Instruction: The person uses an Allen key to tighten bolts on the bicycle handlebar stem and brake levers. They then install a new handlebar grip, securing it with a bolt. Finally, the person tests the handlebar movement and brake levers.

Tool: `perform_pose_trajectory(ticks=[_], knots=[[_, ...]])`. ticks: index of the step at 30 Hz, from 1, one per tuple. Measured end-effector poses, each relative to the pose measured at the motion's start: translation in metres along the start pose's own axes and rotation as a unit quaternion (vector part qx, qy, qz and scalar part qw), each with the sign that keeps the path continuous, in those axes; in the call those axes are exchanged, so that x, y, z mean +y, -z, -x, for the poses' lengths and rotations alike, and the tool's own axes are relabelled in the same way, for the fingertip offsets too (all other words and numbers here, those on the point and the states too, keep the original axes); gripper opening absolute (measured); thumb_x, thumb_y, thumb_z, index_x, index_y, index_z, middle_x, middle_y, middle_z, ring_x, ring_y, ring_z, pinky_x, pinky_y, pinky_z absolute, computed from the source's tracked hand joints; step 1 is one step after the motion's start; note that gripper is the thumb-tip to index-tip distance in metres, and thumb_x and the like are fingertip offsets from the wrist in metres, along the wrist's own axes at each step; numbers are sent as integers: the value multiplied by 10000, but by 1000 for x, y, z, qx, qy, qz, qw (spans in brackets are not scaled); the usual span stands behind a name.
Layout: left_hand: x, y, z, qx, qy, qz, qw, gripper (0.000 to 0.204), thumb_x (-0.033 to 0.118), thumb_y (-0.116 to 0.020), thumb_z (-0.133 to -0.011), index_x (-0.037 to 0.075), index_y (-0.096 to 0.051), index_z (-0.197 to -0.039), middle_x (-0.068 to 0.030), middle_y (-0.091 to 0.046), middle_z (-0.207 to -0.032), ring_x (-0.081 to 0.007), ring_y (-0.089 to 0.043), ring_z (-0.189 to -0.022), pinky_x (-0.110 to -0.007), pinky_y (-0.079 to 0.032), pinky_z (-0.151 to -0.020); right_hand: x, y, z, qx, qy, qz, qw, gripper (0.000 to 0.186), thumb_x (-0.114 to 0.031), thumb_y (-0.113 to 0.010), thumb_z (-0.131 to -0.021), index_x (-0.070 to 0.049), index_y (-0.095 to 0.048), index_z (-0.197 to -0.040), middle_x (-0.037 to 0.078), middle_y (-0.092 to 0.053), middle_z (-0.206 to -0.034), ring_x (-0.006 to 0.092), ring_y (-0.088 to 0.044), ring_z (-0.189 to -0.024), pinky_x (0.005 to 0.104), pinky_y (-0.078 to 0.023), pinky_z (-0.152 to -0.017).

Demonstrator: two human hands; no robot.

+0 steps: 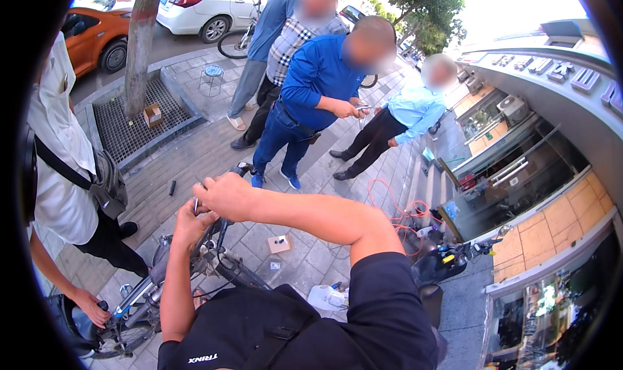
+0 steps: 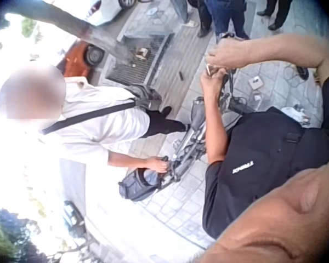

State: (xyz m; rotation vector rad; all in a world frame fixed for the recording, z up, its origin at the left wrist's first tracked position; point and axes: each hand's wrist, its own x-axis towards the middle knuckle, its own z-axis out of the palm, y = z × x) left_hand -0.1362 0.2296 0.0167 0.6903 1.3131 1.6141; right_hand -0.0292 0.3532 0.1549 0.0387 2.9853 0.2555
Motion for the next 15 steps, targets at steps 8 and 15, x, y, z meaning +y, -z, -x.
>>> perform_pose_trajectory(ticks=[8,15], knots=[[-6,5,-2,-12,0,10,1000,335,-81,-787,-874,-23,-664,-1180,-106,-777,-1087,-148,-718,-974,-297,-578,-866,19,13,-1,21,204,38,978,257,-245,-734,-890,-47,-744,-1054,125,-718,-1029,314,-740,-997,425,-584,-853],[-7,3,1,4,7,-3,1000,351,-79,-798,-871,-28,-668,-1192,-113,-779,-1087,-157,-718,-989,-306,-568,-895,4,34,-26,-147,91,13,985,239,-230,-740,-877,-16,-770,-978,159,-770,-956,348,-771,-958,450,-604,-802]])
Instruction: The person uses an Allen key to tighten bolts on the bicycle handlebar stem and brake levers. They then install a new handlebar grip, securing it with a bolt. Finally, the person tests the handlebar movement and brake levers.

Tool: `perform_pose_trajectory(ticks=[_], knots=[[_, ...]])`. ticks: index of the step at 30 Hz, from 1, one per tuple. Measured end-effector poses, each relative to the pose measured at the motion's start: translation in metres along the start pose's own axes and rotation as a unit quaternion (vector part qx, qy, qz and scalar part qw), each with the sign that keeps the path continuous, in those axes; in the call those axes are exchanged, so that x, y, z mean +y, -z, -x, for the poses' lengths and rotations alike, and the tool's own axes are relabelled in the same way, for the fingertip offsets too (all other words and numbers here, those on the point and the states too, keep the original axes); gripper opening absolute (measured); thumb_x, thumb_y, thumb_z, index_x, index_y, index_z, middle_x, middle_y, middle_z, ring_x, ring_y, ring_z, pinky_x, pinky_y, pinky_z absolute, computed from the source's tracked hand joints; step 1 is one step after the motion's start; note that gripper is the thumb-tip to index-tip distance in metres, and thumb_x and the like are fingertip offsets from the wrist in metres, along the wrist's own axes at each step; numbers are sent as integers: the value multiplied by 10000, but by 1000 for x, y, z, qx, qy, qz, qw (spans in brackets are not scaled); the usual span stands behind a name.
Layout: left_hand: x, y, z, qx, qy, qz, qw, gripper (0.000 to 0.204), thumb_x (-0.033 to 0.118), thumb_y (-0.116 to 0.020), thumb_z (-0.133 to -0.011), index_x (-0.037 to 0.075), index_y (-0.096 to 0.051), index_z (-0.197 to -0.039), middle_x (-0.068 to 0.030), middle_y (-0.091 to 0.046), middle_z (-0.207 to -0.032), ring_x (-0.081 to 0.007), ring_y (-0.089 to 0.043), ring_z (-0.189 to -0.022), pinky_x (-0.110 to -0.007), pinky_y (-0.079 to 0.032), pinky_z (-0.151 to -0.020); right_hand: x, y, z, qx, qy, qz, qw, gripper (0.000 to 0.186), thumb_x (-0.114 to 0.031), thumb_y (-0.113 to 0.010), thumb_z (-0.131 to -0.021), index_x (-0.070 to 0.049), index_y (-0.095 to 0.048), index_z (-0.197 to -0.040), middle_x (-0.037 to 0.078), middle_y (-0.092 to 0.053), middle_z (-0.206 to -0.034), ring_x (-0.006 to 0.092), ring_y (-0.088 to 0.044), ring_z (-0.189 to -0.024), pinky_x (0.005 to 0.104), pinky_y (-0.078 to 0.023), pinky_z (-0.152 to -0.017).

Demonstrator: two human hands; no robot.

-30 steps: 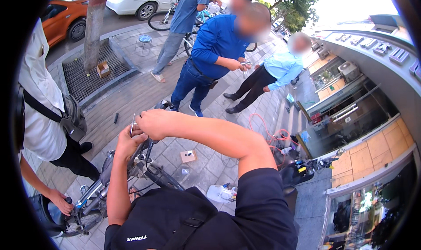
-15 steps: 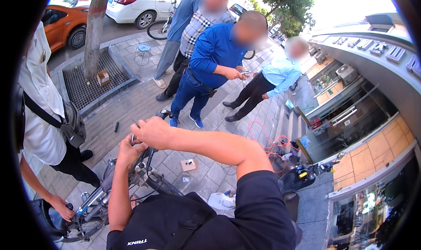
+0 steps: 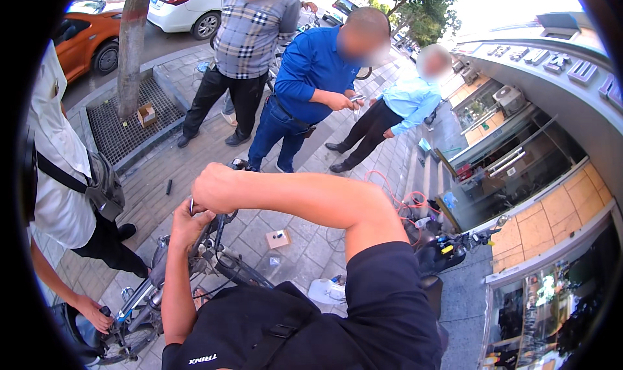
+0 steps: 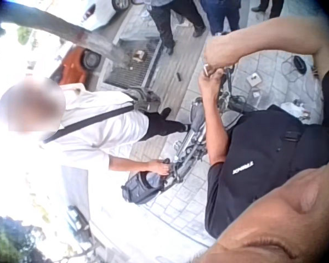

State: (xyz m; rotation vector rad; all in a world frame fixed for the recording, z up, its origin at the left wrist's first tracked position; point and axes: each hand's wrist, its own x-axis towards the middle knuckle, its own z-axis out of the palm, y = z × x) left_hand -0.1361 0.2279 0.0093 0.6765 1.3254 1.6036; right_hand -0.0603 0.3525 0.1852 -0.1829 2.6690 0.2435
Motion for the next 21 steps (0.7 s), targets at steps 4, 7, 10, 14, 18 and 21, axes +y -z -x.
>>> perform_pose_trajectory(ticks=[4,7,10,14,18,21], knots=[[3,1,2,-11,15,7,1000,372,-76,-805,-866,-35,-670,-1210,-129,-777,-1129,-174,-719,-1039,-321,-569,-923,-1,-5,-8,-32,-123,-101,987,290,-302,-729,-909,-29,-776,-992,217,-782,-969,390,-776,-954,482,-611,-818],[0,-1,0,-10,-2,2,1000,384,-70,-809,-866,-43,-669,-1223,-143,-770,-1168,-182,-717,-1077,-324,-569,-941,9,-13,-12,-13,-185,-187,965,333,-322,-719,-927,-17,-751,-1059,247,-774,-960,421,-767,-942,513,-605,-797],[0,0,-2,2,0,-28,1000,389,-65,-810,-867,-45,-671,-1230,-149,-764,-1187,-185,-713,-1097,-323,-568,-953,9,-10,-5,27,-145,-103,984,329,-298,-704,-931,-24,-722,-1114,219,-767,-986,395,-767,-949,509,-596,-795],[0,2,-2,-12,-42,-46,998,349,-65,-811,-867,-30,-677,-1187,-112,-773,-1125,-155,-709,-1039,-299,-563,-898,11,-13,-3,55,90,13,994,287,-263,-687,-926,-55,-717,-1121,140,-742,-1026,335,-753,-954,493,-580,-789],[-4,2,-2,-16,-8,7,1000,327,-71,-809,-864,-14,-680,-1159,-83,-774,-1092,-133,-704,-1011,-291,-557,-885,16,-19,-8,65,153,131,977,234,-257,-701,-907,-115,-763,-1083,62,-742,-1050,264,-732,-999,423,-557,-828],[-8,3,-4,-18,-11,18,1000,335,-74,-809,-861,-13,-682,-1165,-80,-775,-1092,-129,-705,-1006,-292,-558,-887,15,-13,-14,17,180,207,961,191,-270,-703,-909,-153,-793,-1030,32,-755,-1070,237,-718,-1043,382,-532,-873]])
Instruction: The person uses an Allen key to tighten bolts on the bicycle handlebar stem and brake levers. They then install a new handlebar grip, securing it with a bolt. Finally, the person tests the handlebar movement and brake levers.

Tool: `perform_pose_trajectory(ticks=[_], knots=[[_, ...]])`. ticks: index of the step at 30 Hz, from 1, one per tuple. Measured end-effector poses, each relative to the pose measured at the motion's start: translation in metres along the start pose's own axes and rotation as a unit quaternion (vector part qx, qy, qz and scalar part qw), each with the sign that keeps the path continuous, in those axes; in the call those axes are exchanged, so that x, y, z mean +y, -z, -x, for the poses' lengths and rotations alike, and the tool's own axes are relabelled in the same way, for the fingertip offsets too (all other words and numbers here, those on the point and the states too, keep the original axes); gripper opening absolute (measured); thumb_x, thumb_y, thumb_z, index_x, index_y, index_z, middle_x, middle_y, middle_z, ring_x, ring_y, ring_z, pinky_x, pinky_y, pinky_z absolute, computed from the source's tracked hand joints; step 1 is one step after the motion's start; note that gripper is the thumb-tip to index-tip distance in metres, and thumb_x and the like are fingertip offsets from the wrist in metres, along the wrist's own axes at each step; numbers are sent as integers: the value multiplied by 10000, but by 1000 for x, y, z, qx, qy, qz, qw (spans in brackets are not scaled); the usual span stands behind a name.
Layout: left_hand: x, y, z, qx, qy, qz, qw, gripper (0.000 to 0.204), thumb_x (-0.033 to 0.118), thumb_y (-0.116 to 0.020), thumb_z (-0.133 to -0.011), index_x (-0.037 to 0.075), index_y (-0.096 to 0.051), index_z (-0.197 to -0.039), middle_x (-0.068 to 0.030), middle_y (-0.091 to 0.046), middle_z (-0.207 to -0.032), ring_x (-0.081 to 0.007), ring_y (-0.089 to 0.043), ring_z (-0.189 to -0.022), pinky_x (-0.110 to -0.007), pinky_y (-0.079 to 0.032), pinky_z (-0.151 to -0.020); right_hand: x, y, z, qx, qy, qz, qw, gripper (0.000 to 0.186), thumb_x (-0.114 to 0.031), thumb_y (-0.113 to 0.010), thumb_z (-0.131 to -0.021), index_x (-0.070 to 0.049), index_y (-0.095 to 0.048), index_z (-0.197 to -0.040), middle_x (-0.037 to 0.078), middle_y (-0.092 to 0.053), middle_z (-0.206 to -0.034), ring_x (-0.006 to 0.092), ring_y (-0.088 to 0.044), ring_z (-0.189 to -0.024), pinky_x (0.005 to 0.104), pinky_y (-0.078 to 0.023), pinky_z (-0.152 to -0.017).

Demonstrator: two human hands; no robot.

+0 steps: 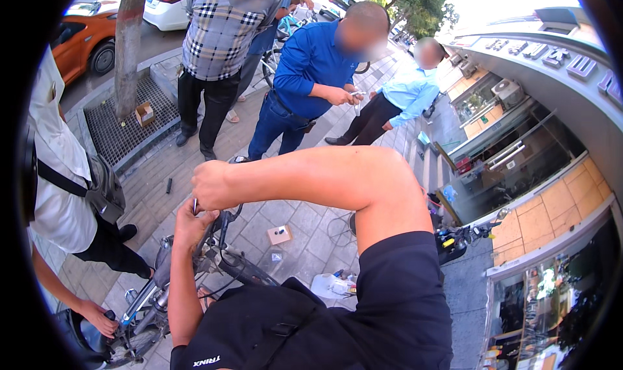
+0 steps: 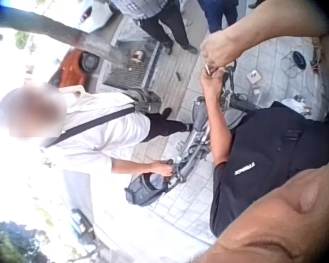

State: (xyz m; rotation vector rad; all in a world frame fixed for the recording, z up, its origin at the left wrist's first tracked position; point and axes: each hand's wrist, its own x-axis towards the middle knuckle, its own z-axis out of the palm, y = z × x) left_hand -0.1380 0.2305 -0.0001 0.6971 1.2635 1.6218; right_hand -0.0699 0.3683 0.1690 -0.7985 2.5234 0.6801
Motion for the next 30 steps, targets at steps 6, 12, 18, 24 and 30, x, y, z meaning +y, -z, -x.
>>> perform_pose_trajectory(ticks=[6,12,18,24,30], knots=[[18,-5,7,12,0,-38,999,366,-80,-807,-854,-20,-672,-1188,-94,-780,-1102,-132,-709,-1014,-294,-559,-887,3,14,-15,-86,28,26,996,184,-306,-698,-925,-169,-815,-965,29,-765,-1089,239,-709,-1074,382,-527,-879],[9,-4,5,5,-18,-26,999,349,-79,-802,-860,-20,-678,-1181,-99,-784,-1102,-130,-708,-1016,-290,-556,-882,3,12,0,7,57,78,995,176,-290,-695,-937,-184,-834,-916,33,-787,-1022,268,-739,-1064,398,-573,-831],[-4,-2,6,6,-3,-34,999,357,-57,-811,-871,-28,-681,-1202,-99,-785,-1099,-136,-708,-1020,-295,-550,-901,5,18,-3,-60,-49,-88,993,259,-363,-697,-919,-144,-822,-861,121,-777,-911,327,-753,-922,451,-564,-766],[-8,-1,8,1,-27,-82,996,293,18,-827,-893,-17,-762,-1177,-94,-796,-1142,-151,-710,-1049,-333,-545,-954,-10,15,0,-63,-371,-370,849,550,-533,-576,-990,-50,-824,-903,256,-769,-916,428,-757,-915,498,-590,-845],[-3,-5,14,15,-10,-111,994,324,40,-825,-906,-32,-756,-1214,-111,-799,-1159,-161,-712,-1071,-342,-541,-970,-29,-12,6,8,-481,-452,751,612,-577,-590,-981,-33,-820,-822,251,-756,-837,420,-764,-846,490,-607,-788]])
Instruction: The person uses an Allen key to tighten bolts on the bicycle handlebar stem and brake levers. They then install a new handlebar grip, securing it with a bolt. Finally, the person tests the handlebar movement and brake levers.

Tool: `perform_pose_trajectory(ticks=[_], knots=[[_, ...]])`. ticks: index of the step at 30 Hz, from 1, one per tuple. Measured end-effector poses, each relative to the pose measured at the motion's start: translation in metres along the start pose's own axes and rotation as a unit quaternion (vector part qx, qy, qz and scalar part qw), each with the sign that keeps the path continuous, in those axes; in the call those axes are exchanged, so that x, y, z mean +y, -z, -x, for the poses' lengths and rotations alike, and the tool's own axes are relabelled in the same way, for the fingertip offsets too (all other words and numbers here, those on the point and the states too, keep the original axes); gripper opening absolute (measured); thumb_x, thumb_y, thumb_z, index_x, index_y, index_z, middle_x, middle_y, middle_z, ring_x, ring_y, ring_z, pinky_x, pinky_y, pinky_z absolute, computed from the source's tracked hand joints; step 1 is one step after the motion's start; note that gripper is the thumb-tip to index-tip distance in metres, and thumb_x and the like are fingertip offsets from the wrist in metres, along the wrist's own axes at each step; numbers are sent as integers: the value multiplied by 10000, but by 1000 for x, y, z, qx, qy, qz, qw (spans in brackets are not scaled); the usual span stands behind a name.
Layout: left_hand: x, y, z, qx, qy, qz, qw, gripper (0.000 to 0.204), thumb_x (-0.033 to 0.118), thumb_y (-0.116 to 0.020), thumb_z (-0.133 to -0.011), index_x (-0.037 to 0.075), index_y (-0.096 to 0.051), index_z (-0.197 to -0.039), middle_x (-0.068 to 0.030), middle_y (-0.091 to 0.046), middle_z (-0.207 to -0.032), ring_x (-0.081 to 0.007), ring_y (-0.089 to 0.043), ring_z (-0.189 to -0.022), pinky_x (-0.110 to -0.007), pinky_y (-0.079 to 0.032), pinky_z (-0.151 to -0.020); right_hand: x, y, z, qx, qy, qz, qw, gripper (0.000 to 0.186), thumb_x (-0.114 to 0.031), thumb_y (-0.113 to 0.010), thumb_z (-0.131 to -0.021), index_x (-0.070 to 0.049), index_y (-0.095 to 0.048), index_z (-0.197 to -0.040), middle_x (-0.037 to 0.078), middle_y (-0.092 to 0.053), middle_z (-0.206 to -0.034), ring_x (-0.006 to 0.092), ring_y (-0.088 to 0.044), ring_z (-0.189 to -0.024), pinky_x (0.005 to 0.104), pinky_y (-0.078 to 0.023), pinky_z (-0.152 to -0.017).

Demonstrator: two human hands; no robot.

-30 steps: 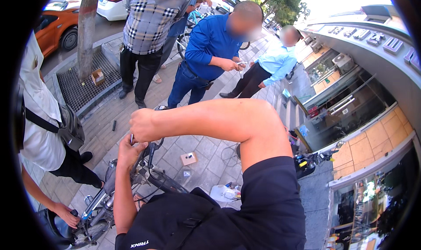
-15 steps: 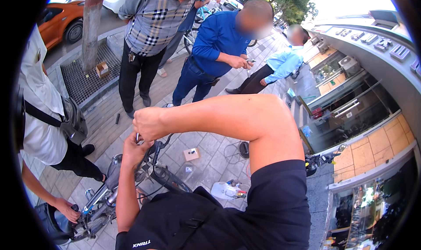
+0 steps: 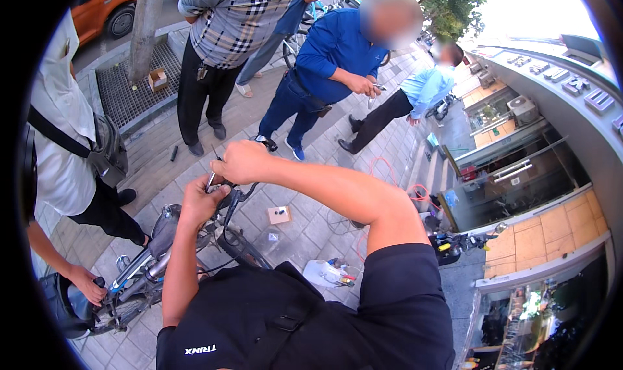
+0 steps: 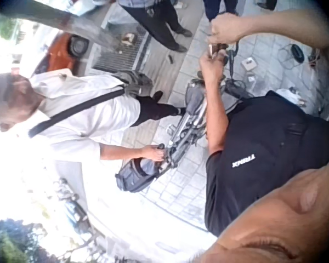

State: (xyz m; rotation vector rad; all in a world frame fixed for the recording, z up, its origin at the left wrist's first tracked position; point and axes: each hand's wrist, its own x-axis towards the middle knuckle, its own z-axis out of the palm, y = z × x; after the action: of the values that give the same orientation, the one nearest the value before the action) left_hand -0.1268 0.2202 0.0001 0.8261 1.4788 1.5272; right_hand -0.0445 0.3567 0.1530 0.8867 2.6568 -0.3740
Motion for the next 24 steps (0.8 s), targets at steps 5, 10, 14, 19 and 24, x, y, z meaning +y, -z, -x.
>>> perform_pose_trajectory(ticks=[5,10,14,19,24], knots=[[8,2,-2,-16,-5,55,998,238,22,-807,-923,-3,-774,-1156,-48,-792,-1079,-101,-666,-959,-303,-537,-874,12,-8,2,209,349,202,891,317,-377,-691,-955,-62,-711,-919,142,-714,-893,326,-741,-859,446,-580,-731],[5,1,-3,-8,-19,13,1000,172,6,-788,-937,-12,-766,-1107,-29,-782,-1037,-81,-644,-897,-287,-530,-814,14,13,-2,106,484,343,798,234,-227,-709,-873,-31,-718,-1002,98,-700,-1000,280,-709,-956,407,-572,-827],[3,1,-2,-12,-26,34,999,163,10,-790,-939,-14,-772,-1100,-28,-785,-1018,-77,-642,-905,-284,-529,-816,4,21,1,60,514,397,758,224,-208,-709,-866,-26,-750,-989,82,-697,-968,270,-711,-961,399,-566,-820],[8,-1,-1,-8,-34,23,999,171,17,-792,-943,-2,-780,-1112,-23,-793,-1016,-81,-651,-907,-286,-532,-817,-14,35,-13,-4,534,491,688,240,-288,-696,-920,-79,-809,-953,94,-758,-1011,279,-734,-996,413,-564,-816],[11,2,5,5,-1,-47,999,233,53,-808,-927,7,-771,-1153,-15,-789,-1029,-67,-629,-928,-285,-521,-860,-11,35,-27,16,589,465,661,182,-237,-674,-897,-81,-750,-845,53,-689,-887,256,-708,-882,400,-523,-716]])
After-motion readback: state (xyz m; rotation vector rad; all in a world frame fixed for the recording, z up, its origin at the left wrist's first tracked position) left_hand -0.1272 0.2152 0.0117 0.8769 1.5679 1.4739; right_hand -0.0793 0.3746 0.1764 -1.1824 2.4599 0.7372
